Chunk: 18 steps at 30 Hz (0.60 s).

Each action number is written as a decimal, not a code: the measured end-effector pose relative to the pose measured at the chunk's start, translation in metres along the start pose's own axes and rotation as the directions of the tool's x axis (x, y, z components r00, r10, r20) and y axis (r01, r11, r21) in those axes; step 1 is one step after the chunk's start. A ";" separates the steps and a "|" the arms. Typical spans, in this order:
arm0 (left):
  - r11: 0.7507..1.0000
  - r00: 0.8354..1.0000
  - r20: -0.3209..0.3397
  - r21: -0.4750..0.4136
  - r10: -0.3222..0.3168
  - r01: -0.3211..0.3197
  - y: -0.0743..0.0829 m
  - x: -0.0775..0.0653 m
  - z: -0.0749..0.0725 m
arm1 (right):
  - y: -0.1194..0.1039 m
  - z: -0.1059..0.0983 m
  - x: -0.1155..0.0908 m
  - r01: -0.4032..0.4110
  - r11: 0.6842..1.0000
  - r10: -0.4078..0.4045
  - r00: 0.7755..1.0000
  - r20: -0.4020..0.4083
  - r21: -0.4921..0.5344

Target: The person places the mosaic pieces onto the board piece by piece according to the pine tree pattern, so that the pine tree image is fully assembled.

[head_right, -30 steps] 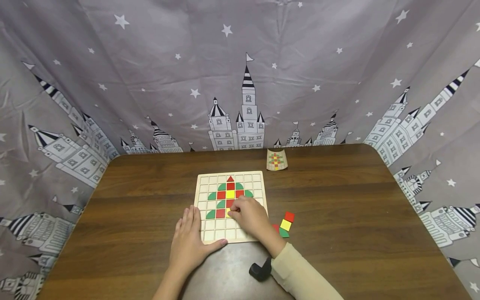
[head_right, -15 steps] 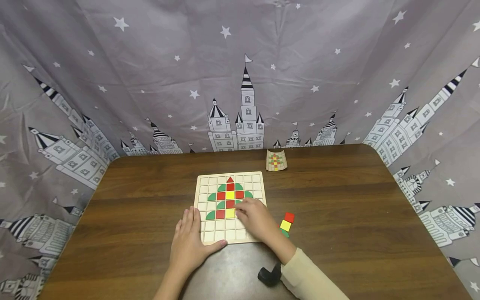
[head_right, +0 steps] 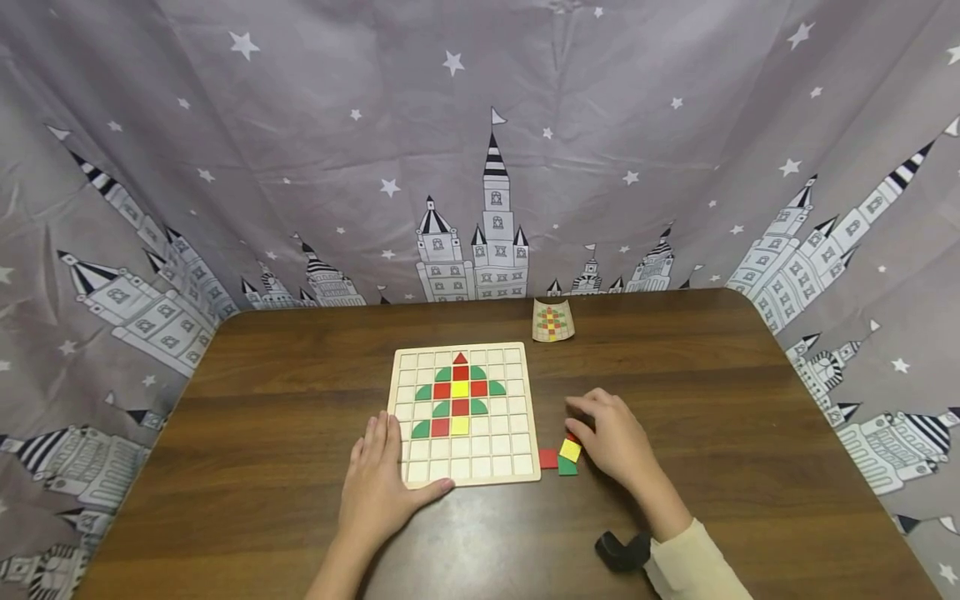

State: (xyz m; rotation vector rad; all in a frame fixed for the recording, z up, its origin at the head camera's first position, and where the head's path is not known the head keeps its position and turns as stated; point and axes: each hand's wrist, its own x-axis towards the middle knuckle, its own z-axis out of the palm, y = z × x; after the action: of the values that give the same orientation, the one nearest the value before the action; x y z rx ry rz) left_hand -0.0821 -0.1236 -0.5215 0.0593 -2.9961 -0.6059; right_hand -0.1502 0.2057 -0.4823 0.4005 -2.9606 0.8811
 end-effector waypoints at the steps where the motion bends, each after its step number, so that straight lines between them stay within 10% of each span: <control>1: 1.000 1.000 -0.001 0.001 0.001 -0.001 0.000 0.000 0.000 | 0.004 -0.002 -0.002 -0.004 1.000 0.004 1.000 0.002 -0.002; 18: 1.000 1.000 0.007 -0.003 -0.005 0.005 0.000 0.001 0.000 | 0.019 -0.002 -0.008 0.014 0.999 -0.016 0.998 0.053 0.042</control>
State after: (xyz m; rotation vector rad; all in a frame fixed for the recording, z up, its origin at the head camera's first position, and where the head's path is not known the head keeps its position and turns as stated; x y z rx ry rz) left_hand -0.0829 -0.1234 -0.5210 0.0647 -3.0027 -0.6127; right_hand -0.1472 0.2239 -0.4912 0.4540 -2.9879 0.9471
